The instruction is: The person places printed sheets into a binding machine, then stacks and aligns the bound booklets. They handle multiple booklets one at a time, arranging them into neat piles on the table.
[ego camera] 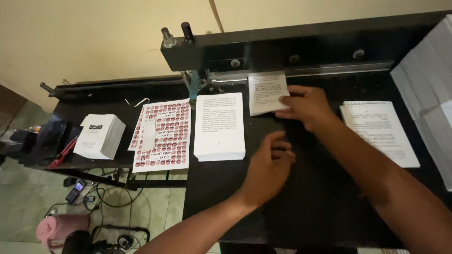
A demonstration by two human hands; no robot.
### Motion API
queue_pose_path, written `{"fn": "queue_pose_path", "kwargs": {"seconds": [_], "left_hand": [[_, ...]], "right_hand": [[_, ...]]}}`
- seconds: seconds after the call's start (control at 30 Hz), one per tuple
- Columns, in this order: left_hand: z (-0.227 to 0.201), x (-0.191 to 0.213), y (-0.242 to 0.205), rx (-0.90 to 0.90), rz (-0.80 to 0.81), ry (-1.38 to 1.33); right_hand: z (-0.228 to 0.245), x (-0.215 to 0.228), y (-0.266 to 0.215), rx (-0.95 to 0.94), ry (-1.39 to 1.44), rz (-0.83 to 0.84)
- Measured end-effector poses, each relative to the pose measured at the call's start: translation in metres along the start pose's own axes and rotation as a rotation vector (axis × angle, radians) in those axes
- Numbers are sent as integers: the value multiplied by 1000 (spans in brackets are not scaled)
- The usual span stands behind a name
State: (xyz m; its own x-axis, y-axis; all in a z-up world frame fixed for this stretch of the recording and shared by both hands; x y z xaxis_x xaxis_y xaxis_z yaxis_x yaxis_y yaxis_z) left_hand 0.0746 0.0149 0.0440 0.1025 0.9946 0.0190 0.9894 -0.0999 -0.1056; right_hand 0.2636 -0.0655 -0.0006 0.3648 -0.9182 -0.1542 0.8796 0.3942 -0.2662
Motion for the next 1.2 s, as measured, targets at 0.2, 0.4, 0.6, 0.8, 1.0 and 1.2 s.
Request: {"fn": "queue_pose_path", "kwargs": {"seconds": [0.2, 0.4, 0.6, 0.8, 1.0, 1.2], "left_hand": [[19, 1, 6, -21, 10, -112], [34, -1, 6, -117, -52, -499], [3, -10, -13, 93, 39, -171], [-1, 3, -19, 127, -70, -420], [19, -14, -9, 53, -26, -655], [18, -27, -7, 242, 100, -438]], "right_hand": [[-8, 8, -6, 4, 35, 9], [36, 1, -125, 134, 1, -29], [48, 22, -209, 216, -38, -223], [21, 21, -234, 104, 74, -217], [-7, 1, -244, -135, 418, -330], [2, 84, -238, 116, -1, -512]]}}
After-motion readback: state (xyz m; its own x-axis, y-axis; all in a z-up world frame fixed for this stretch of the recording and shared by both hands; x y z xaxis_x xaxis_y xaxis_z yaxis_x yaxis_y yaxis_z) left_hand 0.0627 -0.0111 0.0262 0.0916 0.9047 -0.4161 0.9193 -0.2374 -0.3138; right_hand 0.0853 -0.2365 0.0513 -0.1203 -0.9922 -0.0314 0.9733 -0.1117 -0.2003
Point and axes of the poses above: each hand's wrist, its own y-axis towards the middle knuckle, its own x-axis out of the back of the hand, z = x × y, the point moved 7 cm from there along y, towards the middle knuckle, and after that the axes turned 13 degrees about z, right-handed, at the moved point
